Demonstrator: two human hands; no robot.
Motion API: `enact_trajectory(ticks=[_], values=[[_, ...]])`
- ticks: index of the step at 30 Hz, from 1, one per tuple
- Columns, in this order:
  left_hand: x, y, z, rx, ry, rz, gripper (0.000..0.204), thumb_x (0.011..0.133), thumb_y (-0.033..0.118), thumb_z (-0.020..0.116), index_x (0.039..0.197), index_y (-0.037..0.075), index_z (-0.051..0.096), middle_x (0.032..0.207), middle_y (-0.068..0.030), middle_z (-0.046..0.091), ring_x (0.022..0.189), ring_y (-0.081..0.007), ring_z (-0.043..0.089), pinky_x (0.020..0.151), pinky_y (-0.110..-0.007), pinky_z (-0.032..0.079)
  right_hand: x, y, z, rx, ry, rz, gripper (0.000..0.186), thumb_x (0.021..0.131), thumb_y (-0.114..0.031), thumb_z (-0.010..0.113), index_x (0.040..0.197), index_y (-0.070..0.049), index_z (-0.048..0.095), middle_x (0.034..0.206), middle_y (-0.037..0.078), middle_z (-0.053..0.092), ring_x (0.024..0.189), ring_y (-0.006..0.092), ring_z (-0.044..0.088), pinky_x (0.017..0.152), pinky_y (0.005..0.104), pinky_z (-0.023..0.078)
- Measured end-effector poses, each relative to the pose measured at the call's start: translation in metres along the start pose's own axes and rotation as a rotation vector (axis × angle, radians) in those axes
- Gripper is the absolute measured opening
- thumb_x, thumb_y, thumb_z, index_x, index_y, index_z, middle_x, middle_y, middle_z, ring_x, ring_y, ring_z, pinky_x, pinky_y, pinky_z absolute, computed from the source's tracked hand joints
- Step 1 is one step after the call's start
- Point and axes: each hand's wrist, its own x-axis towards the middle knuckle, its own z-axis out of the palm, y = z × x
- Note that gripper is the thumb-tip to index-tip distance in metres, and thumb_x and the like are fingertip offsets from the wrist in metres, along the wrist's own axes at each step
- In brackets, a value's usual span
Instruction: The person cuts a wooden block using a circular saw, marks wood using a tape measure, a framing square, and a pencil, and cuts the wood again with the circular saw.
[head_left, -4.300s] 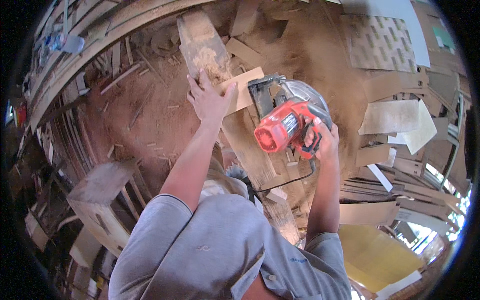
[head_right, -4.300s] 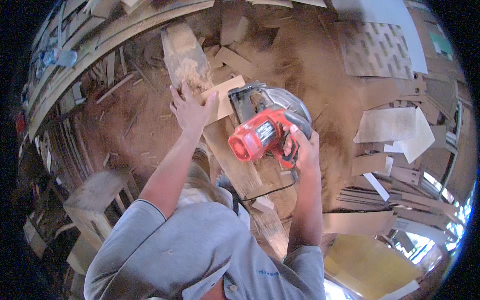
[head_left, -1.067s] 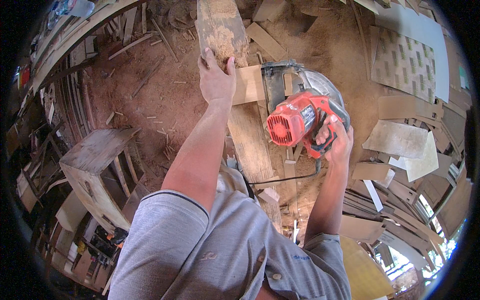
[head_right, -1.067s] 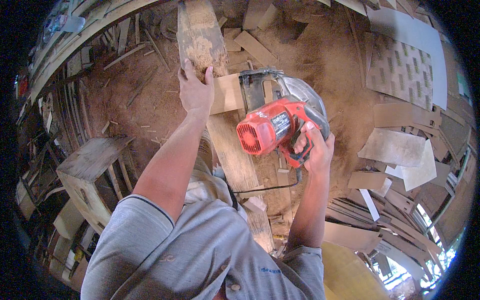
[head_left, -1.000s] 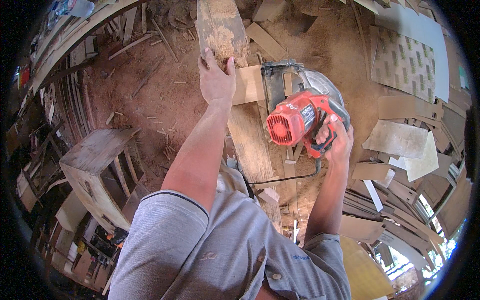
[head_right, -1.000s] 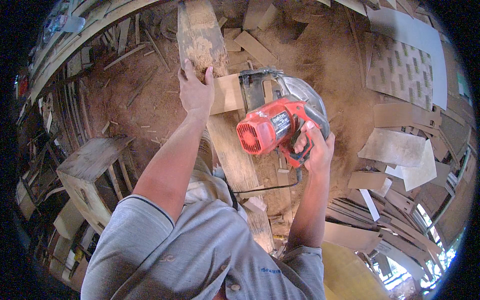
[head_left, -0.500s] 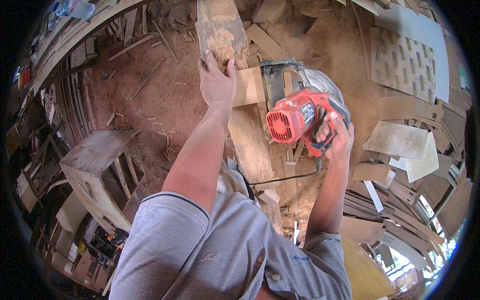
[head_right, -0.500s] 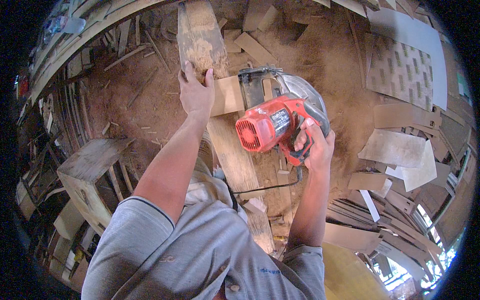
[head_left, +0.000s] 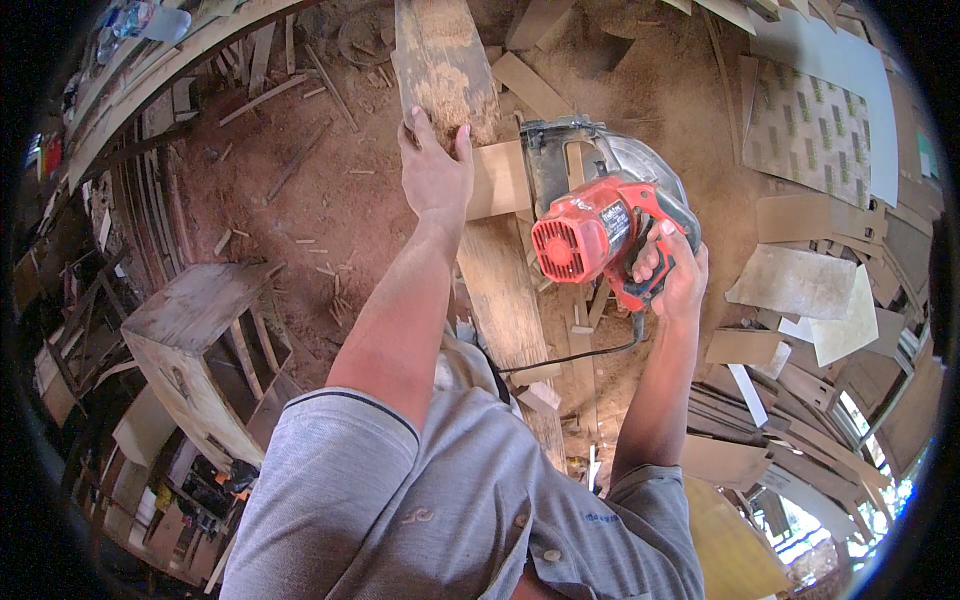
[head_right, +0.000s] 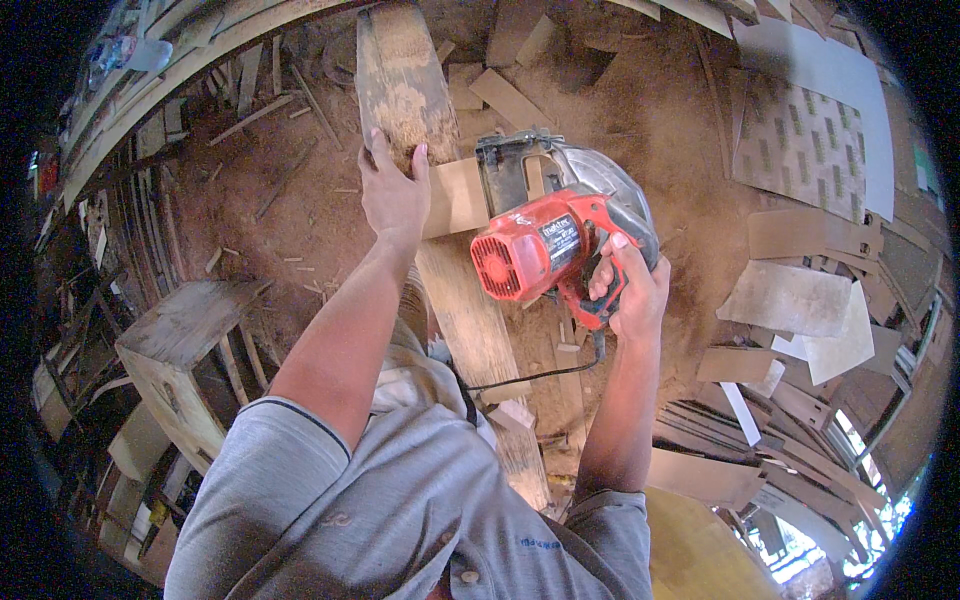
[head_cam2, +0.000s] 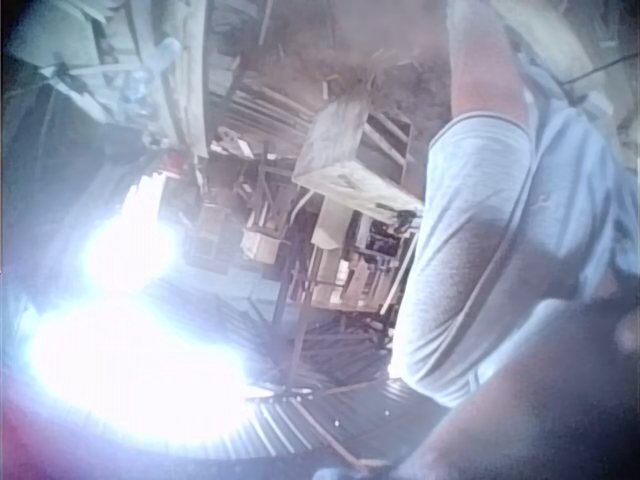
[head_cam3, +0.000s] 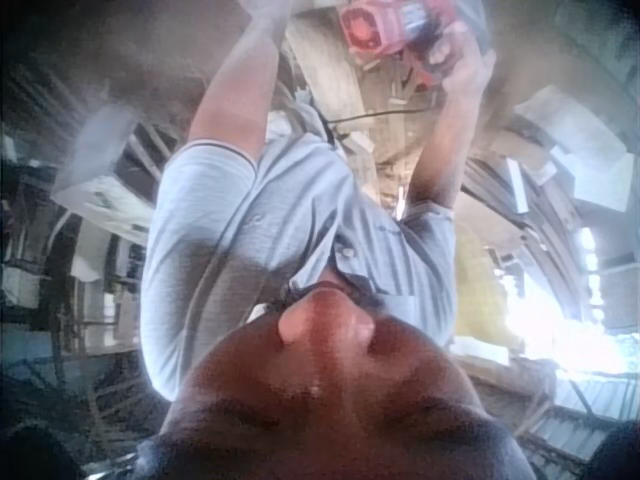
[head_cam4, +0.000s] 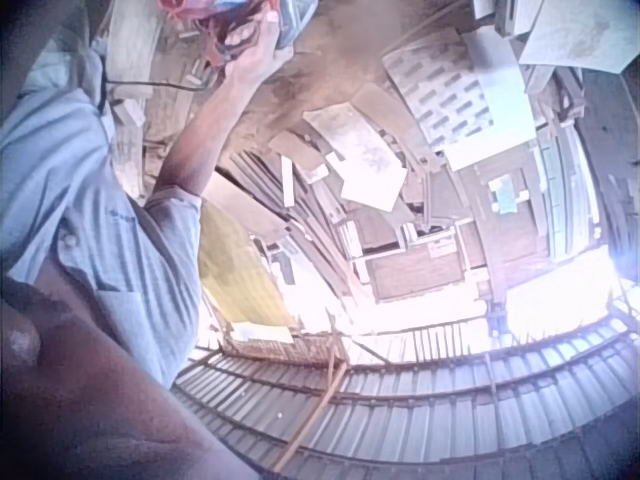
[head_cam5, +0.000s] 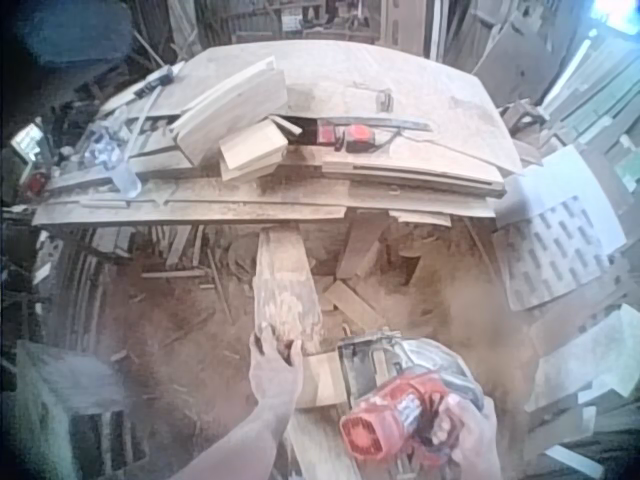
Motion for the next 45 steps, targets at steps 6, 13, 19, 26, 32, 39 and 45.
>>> enact_trajectory(ticks=[6, 13, 19, 26, 32, 39, 45], values=[[-0.004, 0.001, -0.004, -0.023, 0.001, -0.008, 0.081, 0.104, 0.055, 0.062, 0.164, 0.009, 0.034, 0.16, -0.0302, 0.041, 0.134, -0.0477, 0.06, 0.107, -0.052, 0.056, -0.001, -0.004, 0.004, -0.016, 0.008, -0.004, 0.025, 0.102, -0.025, 0.07, 0.094, -0.002, 0.066, 0.064, 0.003, 0.056, 0.049, 0.0149, 0.055, 0.048, 0.033, 0.046], [-0.008, -0.001, -0.004, -0.036, 0.022, 0.002, 0.081, 0.104, 0.053, 0.064, 0.164, 0.008, 0.034, 0.16, -0.0307, 0.041, 0.137, -0.0476, 0.057, 0.109, -0.052, 0.055, 0.0, -0.004, 0.003, -0.024, 0.006, -0.01, 0.026, 0.102, -0.026, 0.07, 0.094, -0.002, 0.066, 0.064, 0.003, 0.055, 0.049, 0.0146, 0.055, 0.048, 0.0331, 0.046], [-0.011, -0.003, -0.003, -0.044, 0.013, -0.007, 0.081, 0.103, 0.053, 0.064, 0.164, 0.009, 0.034, 0.16, -0.0309, 0.042, 0.138, -0.0478, 0.057, 0.109, -0.052, 0.054, 0.0, -0.003, 0.003, -0.005, 0.004, -0.008, 0.027, 0.103, -0.027, 0.07, 0.093, -0.002, 0.066, 0.064, 0.003, 0.055, 0.049, 0.0145, 0.055, 0.048, 0.0331, 0.046], [-0.015, -0.006, -0.004, -0.048, 0.023, -0.002, 0.081, 0.103, 0.053, 0.064, 0.164, 0.009, 0.035, 0.16, -0.031, 0.042, 0.138, -0.0482, 0.057, 0.11, -0.053, 0.054, 0.0, -0.004, 0.003, -0.009, 0.005, -0.007, 0.027, 0.103, -0.027, 0.07, 0.093, -0.002, 0.067, 0.063, 0.003, 0.055, 0.049, 0.0147, 0.055, 0.048, 0.033, 0.046], [-0.017, -0.007, -0.005, -0.061, 0.025, 0.002, 0.082, 0.103, 0.054, 0.065, 0.164, 0.008, 0.035, 0.16, -0.0315, 0.042, 0.138, -0.0481, 0.056, 0.11, -0.052, 0.054, -0.002, -0.008, 0.007, -0.017, 0.005, -0.02, 0.026, 0.101, -0.026, 0.071, 0.092, -0.002, 0.067, 0.062, 0.003, 0.055, 0.049, 0.0148, 0.055, 0.047, 0.033, 0.045], [-0.021, -0.006, -0.006, -0.064, 0.008, -0.013, 0.082, 0.103, 0.054, 0.064, 0.164, 0.008, 0.035, 0.16, -0.0317, 0.041, 0.14, -0.0474, 0.055, 0.11, -0.051, 0.054, -0.002, -0.01, 0.007, -0.009, -0.002, -0.02, 0.026, 0.101, -0.026, 0.071, 0.092, -0.002, 0.067, 0.062, 0.003, 0.055, 0.049, 0.0149, 0.055, 0.047, 0.0329, 0.045], [-0.023, -0.007, -0.007, -0.068, 0.004, -0.012, 0.082, 0.103, 0.054, 0.064, 0.164, 0.008, 0.036, 0.16, -0.0318, 0.041, 0.141, -0.0475, 0.054, 0.111, -0.051, 0.054, -0.001, -0.009, 0.006, -0.015, -0.005, -0.023, 0.027, 0.101, -0.027, 0.071, 0.093, -0.002, 0.066, 0.062, 0.003, 0.055, 0.049, 0.0147, 0.054, 0.048, 0.0328, 0.045]])
